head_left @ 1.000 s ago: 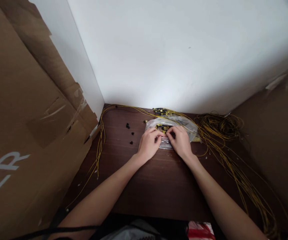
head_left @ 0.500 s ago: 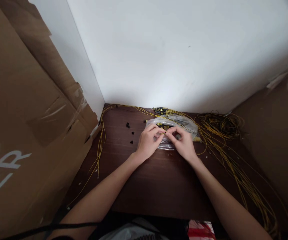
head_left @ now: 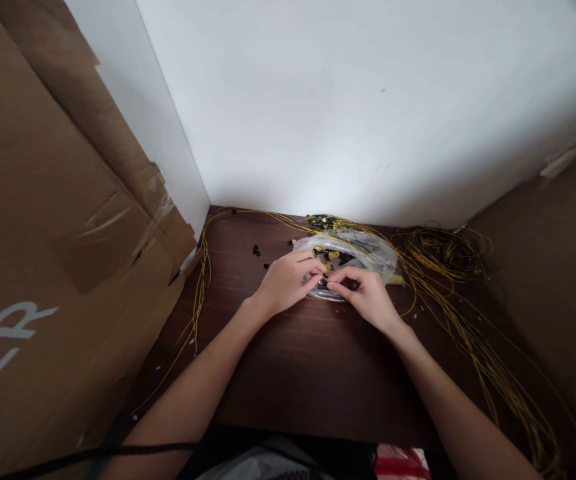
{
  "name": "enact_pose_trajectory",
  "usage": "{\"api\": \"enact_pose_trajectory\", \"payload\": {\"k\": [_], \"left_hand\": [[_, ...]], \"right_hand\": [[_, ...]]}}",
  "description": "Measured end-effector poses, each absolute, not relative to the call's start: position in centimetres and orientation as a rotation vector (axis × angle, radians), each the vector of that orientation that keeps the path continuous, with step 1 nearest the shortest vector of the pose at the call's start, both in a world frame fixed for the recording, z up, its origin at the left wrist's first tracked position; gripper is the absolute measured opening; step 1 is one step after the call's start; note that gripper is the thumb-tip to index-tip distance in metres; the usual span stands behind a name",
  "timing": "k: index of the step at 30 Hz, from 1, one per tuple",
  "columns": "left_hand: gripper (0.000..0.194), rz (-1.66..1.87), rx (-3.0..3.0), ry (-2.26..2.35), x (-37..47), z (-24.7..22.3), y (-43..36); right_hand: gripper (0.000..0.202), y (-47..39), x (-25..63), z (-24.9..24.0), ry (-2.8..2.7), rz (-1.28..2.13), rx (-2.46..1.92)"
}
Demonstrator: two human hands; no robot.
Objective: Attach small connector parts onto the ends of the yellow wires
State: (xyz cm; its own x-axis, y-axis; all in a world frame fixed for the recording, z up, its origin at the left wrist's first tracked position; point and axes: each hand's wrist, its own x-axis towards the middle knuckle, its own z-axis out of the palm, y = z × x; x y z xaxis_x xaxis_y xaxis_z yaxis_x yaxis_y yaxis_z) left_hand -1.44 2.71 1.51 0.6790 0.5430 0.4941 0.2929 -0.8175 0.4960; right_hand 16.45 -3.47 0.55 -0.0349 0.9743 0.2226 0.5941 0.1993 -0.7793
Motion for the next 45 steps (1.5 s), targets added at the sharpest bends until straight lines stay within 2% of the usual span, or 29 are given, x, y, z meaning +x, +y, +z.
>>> {"api": "enact_pose_trajectory", "payload": {"k": [8, 22, 33, 38, 45], "left_hand": [[0.016, 1.145, 2.261, 0.846, -0.9, 1.7, 2.5], [0.01, 1.096, 2.026, 0.788, -0.5, 1.6, 2.3], [0.011, 1.073, 2.111, 0.716, -0.2, 1.7, 1.7], [0.009, 1.067, 2.126, 0.707, 0.0, 1.3, 1.7], [0.013, 1.108, 1.854, 0.788, 0.1, 0.8, 2.1]], "right_hand": [[0.02, -3.8, 16.8, 1.4, -1.503, 0.776, -1.436], [0.022, -4.0, 16.5, 1.8, -1.441, 0.844, -1.419], [0.026, -4.1, 16.0, 1.8, -1.106, 1.183, -1.299], [0.029, -4.0, 15.7, 1.5, -1.045, 1.189, -1.327], [0.026, -3.8, 15.9, 1.4, -1.029, 1.104, -1.357]]}}
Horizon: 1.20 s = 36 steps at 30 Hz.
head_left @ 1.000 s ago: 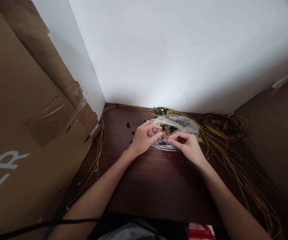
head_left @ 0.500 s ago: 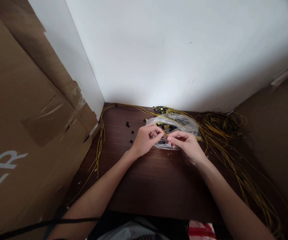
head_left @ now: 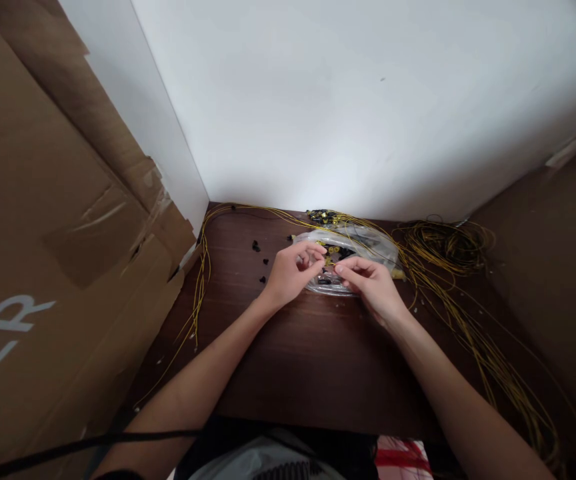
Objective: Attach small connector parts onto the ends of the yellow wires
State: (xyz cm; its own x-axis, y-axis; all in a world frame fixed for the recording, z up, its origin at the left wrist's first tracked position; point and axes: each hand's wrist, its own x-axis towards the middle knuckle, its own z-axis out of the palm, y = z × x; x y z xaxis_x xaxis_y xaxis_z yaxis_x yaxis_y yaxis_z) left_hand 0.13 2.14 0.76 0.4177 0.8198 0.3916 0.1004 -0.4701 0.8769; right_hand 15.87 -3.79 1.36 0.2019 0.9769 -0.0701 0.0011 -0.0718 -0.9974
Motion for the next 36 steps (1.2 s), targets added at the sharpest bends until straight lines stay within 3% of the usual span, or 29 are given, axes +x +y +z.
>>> {"api": "enact_pose_trajectory", "payload": {"k": [14, 36], "left_hand": [[0.006, 1.174, 1.648, 0.799, 1.4, 0.1, 1.4], [0.01, 1.163, 1.418, 0.777, 1.5, 0.1, 1.4]], "right_hand": [[0.019, -3.9, 15.0, 1.6, -1.008, 0.979, -1.239], [0.018, -3.8, 15.2, 0.9, -1.272, 0.816, -1.349]]}}
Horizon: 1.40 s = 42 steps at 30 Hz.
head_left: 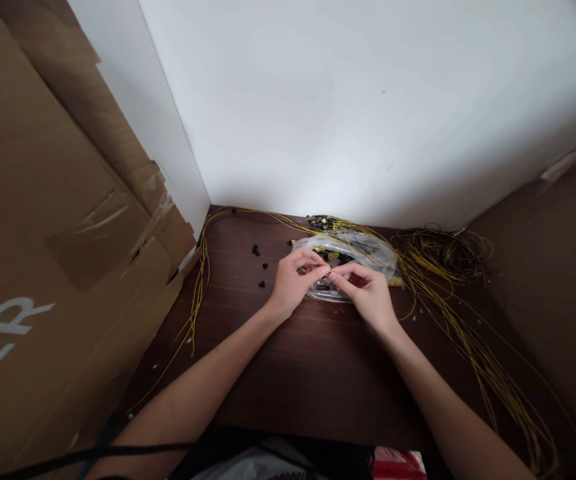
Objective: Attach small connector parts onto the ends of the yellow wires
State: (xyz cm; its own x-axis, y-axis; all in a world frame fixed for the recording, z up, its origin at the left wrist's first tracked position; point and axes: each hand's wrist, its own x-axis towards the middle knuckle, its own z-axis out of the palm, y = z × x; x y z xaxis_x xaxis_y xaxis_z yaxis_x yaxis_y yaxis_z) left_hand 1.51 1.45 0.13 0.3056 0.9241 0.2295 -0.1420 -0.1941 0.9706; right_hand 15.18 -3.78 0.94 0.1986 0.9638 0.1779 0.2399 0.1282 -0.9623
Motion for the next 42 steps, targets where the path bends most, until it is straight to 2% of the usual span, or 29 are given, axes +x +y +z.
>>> {"api": "enact_pose_trajectory", "payload": {"k": [14, 20, 31, 34, 42], "left_hand": [[0.018, 1.086, 1.358, 0.688, 1.5, 0.8, 1.1], [0.023, 1.033, 1.545, 0.722, 0.8, 0.8, 1.7], [0.018, 1.05, 1.615, 0.729, 1.0, 0.6, 1.5], [0.015, 1.081, 1.582, 0.744, 1.0, 0.5, 1.6], [0.011, 1.112, 1.49, 0.791, 1.1, 0.2, 1.8]], "right_hand": [[0.02, -3.8, 15.2, 0.8, -1.284, 0.867, -1.34], [0.022, -3.9, 15.3, 1.2, -1.216, 0.88, -1.38], [0.021, -4.0, 15.2, 0.9, -1.246, 0.851, -1.347], [0.019, -4.2, 15.1, 1.0, -1.283, 0.781, -1.334], [0.009, -4.7, 15.0, 1.4, -1.644, 0.287, -1.359]]}}
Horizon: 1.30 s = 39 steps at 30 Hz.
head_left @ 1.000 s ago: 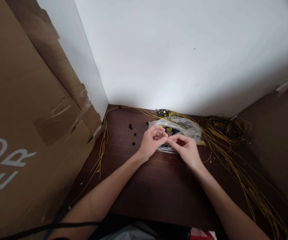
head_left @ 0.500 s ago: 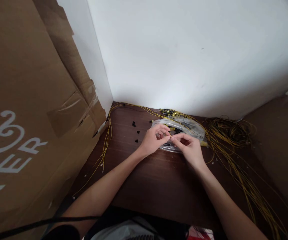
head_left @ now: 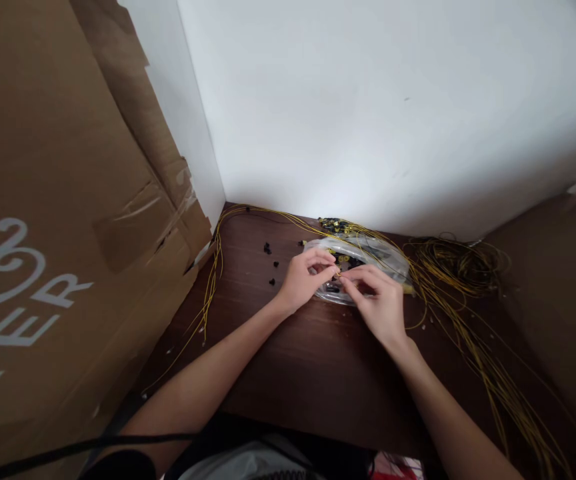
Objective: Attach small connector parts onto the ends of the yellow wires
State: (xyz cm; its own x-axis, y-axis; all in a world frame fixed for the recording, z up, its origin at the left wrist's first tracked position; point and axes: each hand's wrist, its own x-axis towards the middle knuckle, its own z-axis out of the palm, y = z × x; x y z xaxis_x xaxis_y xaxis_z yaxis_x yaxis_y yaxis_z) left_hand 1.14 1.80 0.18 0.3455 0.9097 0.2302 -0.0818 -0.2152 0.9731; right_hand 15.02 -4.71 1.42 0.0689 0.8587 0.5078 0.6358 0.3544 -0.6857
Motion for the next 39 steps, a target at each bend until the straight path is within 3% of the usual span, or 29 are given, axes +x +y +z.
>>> {"api": "enact_pose_trajectory", "payload": {"k": [15, 21, 29, 39], "left_hand": [[0.01, 1.141, 1.56, 0.825, 1.3, 0.1, 1.6], [0.008, 1.156, 1.599, 0.846, 1.2, 0.2, 1.4], [0.006, 1.176, 1.68, 0.794, 1.1, 0.6, 0.9], [0.015, 1.16, 1.719, 0.728, 0.8, 1.0, 1.0]], "right_hand": [[0.012, -4.6, 14.9, 1.3, -1.663, 0.199, -1.408], [0.02, -4.3, 15.2, 1.3, -1.568, 0.475, -1.47], [0.027, -4.2, 15.1, 1.9, -1.223, 1.13, -1.384], [0.026, -4.5, 14.8, 2.3, -1.047, 1.243, -1.291]]}}
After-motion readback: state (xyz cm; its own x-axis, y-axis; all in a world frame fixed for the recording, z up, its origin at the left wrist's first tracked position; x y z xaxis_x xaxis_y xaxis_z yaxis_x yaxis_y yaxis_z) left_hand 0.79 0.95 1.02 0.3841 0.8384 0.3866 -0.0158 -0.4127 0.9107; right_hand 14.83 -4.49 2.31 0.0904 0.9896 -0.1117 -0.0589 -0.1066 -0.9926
